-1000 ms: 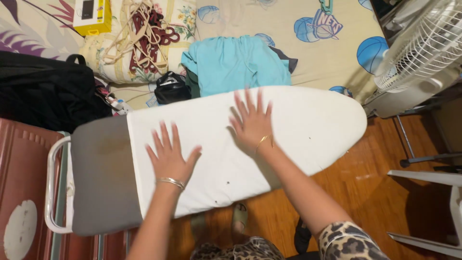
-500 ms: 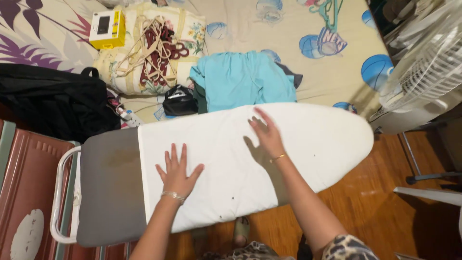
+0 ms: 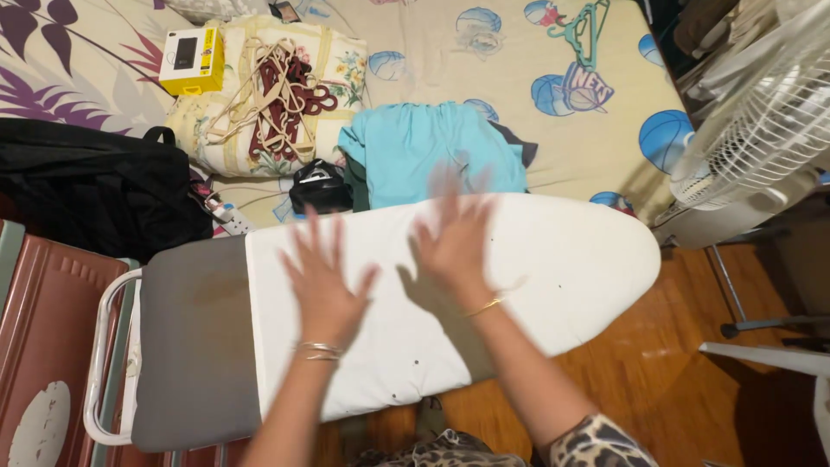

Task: Fitting a cover onto a small ironing board and sorting clothes to prepare for ironing.

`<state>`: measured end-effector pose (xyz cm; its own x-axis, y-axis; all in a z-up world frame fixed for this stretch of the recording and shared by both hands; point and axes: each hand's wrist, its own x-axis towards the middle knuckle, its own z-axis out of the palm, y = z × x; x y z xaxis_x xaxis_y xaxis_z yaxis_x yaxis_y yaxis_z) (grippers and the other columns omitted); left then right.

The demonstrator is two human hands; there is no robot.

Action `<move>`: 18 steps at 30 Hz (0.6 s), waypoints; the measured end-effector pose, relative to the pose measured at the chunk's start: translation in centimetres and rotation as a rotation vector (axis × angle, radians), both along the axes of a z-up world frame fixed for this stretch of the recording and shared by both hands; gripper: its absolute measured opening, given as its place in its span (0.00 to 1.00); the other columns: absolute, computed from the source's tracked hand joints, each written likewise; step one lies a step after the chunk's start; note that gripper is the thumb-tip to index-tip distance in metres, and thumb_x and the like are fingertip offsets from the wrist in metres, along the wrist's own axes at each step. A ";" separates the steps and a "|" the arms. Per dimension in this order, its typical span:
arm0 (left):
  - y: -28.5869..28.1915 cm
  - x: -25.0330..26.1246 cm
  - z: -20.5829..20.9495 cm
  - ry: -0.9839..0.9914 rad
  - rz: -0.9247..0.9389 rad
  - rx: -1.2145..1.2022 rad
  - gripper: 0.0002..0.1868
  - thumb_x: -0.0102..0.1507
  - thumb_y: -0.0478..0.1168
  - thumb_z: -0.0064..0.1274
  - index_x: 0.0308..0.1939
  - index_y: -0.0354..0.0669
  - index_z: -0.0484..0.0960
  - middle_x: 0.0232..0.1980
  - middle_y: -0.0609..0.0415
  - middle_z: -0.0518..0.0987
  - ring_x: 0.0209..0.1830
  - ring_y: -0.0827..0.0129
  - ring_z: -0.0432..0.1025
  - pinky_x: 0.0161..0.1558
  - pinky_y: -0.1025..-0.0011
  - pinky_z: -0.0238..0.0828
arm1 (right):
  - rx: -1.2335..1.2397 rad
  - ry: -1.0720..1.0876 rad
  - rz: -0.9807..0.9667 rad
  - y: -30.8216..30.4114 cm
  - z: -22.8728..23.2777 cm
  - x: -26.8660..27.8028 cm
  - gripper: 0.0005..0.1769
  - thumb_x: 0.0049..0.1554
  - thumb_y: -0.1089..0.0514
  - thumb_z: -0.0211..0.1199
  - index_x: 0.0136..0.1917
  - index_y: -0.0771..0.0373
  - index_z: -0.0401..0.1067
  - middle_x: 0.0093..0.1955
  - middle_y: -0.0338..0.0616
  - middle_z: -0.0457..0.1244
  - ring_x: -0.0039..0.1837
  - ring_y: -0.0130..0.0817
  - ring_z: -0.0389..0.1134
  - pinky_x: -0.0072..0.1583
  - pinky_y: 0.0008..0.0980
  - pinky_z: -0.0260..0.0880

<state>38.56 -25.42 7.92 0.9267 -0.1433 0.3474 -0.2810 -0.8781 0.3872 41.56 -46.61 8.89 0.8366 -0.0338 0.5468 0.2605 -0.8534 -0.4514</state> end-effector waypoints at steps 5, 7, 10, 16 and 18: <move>0.2 -1.6 -11.4 0.455 0.030 0.223 0.54 0.59 0.76 0.43 0.80 0.56 0.46 0.83 0.46 0.35 0.82 0.46 0.30 0.73 0.40 0.22 | -0.223 0.515 0.051 2.0 -11.5 -1.8 0.43 0.61 0.35 0.52 0.83 0.49 0.46 0.86 0.49 0.37 0.84 0.61 0.32 0.75 0.69 0.33; 0.4 -2.2 -11.5 0.395 0.035 0.195 0.54 0.59 0.76 0.44 0.80 0.54 0.47 0.84 0.44 0.36 0.82 0.46 0.31 0.73 0.40 0.23 | -0.238 0.516 0.051 2.1 -11.1 -2.3 0.43 0.61 0.35 0.51 0.83 0.49 0.46 0.86 0.48 0.37 0.84 0.60 0.33 0.75 0.68 0.34; 0.4 -1.7 -10.9 0.480 0.039 0.178 0.55 0.58 0.76 0.45 0.80 0.57 0.46 0.85 0.45 0.36 0.81 0.47 0.30 0.72 0.40 0.22 | -0.209 0.573 0.070 1.9 -10.5 -2.1 0.43 0.60 0.34 0.52 0.82 0.47 0.47 0.86 0.47 0.37 0.84 0.60 0.32 0.75 0.68 0.34; 3.6 -0.4 -9.6 0.448 0.109 0.129 0.52 0.57 0.76 0.46 0.79 0.64 0.51 0.84 0.51 0.40 0.83 0.48 0.34 0.74 0.43 0.25 | -0.226 0.507 0.049 2.2 -10.1 -2.6 0.42 0.60 0.35 0.54 0.82 0.47 0.50 0.85 0.47 0.41 0.84 0.60 0.35 0.75 0.68 0.36; 5.7 0.5 -9.2 0.416 0.214 0.130 0.53 0.57 0.77 0.46 0.80 0.62 0.51 0.84 0.50 0.41 0.83 0.48 0.36 0.75 0.43 0.27 | -0.182 0.473 0.016 2.1 -9.6 -2.6 0.41 0.60 0.35 0.55 0.81 0.46 0.53 0.85 0.48 0.43 0.84 0.60 0.38 0.76 0.68 0.37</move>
<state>39.10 -19.70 -1.26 0.9966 0.0477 -0.0667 0.0662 -0.9480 0.3114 39.01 -44.49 -0.71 0.9938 0.0416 0.1035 0.0771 -0.9267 -0.3678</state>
